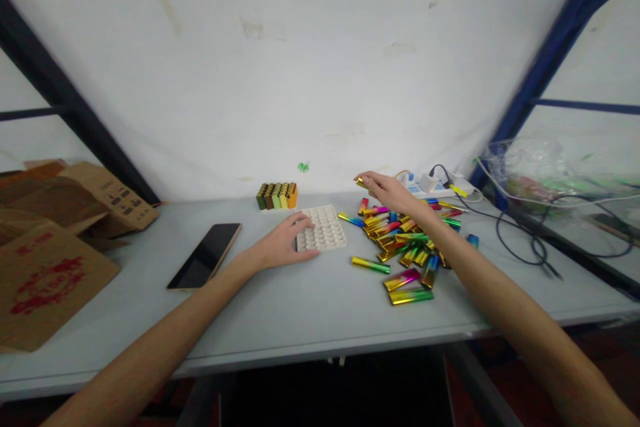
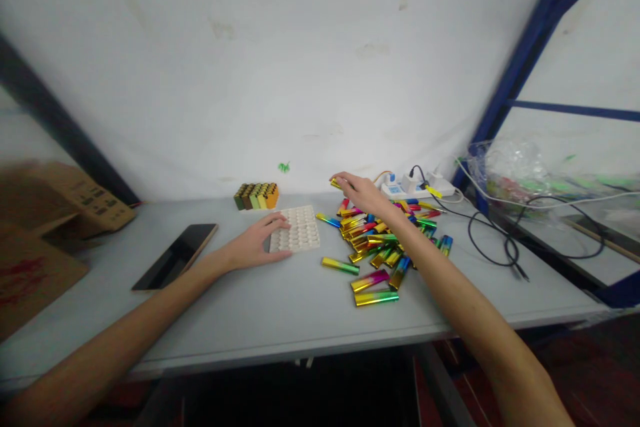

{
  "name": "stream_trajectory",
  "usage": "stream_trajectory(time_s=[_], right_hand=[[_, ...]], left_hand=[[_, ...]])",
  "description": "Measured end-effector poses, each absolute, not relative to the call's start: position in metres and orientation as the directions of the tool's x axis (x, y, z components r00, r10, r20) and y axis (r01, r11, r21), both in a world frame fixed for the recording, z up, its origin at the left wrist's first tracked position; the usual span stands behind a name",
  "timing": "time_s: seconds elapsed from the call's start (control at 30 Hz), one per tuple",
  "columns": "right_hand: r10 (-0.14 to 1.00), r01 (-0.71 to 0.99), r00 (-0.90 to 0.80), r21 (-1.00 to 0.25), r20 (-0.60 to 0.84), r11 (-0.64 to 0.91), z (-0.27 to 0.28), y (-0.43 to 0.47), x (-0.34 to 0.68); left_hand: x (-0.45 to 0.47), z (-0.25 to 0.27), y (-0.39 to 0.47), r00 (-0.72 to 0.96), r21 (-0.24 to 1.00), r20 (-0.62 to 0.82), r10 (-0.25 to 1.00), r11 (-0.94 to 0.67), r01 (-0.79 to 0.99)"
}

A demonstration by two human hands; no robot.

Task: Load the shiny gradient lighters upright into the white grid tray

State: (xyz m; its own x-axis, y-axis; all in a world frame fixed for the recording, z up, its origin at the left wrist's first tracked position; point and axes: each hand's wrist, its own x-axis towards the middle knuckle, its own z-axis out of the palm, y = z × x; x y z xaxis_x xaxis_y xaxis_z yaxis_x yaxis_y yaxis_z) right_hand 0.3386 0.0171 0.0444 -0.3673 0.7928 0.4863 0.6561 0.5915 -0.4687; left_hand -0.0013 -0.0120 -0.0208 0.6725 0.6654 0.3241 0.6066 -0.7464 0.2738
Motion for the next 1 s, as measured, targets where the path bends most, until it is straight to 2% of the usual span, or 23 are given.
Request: stream_trajectory(time_s=[0.13, 0.27, 0.4, 0.53, 0.63, 0.73, 0.8, 0.9, 1.0], right_hand=[[0.798, 0.582, -0.489, -0.549, 0.353, 0.6, 0.058, -0.005, 0.316], [0.815, 0.573, -0.377, -0.581, 0.44, 0.578, 0.066, -0.025, 0.292], [0.818, 0.484, -0.297, -0.661, 0.493, 0.574, 0.055, -0.028, 0.274], [0.823, 0.326, -0.275, -0.758, 0.496, 0.565, 0.036, -0.028, 0.266], [0.867, 0.111, -0.317, -0.893, 0.384, 0.436, 0.024, -0.033, 0.261], [0.849, -0.032, -0.439, -0.95, 0.293, 0.311, 0.016, -0.038, 0.257], [0.835, -0.035, -0.454, -0.942, 0.311, 0.333, 0.012, -0.04, 0.254], [0.861, 0.017, -0.365, -0.922, 0.355, 0.388, 0.008, -0.04, 0.25], [0.909, -0.003, -0.303, -0.954, 0.288, 0.301, 0.006, -0.039, 0.25]], left_hand=[[-0.004, -0.017, -0.017, 0.685, 0.266, 0.321, 0.654, -0.756, 0.598], [-0.006, -0.015, -0.022, 0.697, 0.281, 0.327, 0.638, -0.77, 0.573], [-0.004, -0.012, -0.027, 0.699, 0.29, 0.282, 0.657, -0.753, 0.591], [-0.001, -0.008, -0.031, 0.709, 0.312, 0.287, 0.644, -0.763, 0.567], [0.001, -0.007, -0.031, 0.715, 0.323, 0.306, 0.628, -0.775, 0.543], [0.002, -0.009, -0.03, 0.721, 0.316, 0.308, 0.62, -0.782, 0.537], [0.001, -0.011, -0.029, 0.719, 0.309, 0.305, 0.624, -0.779, 0.545], [0.0, -0.013, -0.027, 0.72, 0.284, 0.312, 0.62, -0.784, 0.552], [0.0, -0.013, -0.024, 0.724, 0.254, 0.328, 0.607, -0.795, 0.551]])
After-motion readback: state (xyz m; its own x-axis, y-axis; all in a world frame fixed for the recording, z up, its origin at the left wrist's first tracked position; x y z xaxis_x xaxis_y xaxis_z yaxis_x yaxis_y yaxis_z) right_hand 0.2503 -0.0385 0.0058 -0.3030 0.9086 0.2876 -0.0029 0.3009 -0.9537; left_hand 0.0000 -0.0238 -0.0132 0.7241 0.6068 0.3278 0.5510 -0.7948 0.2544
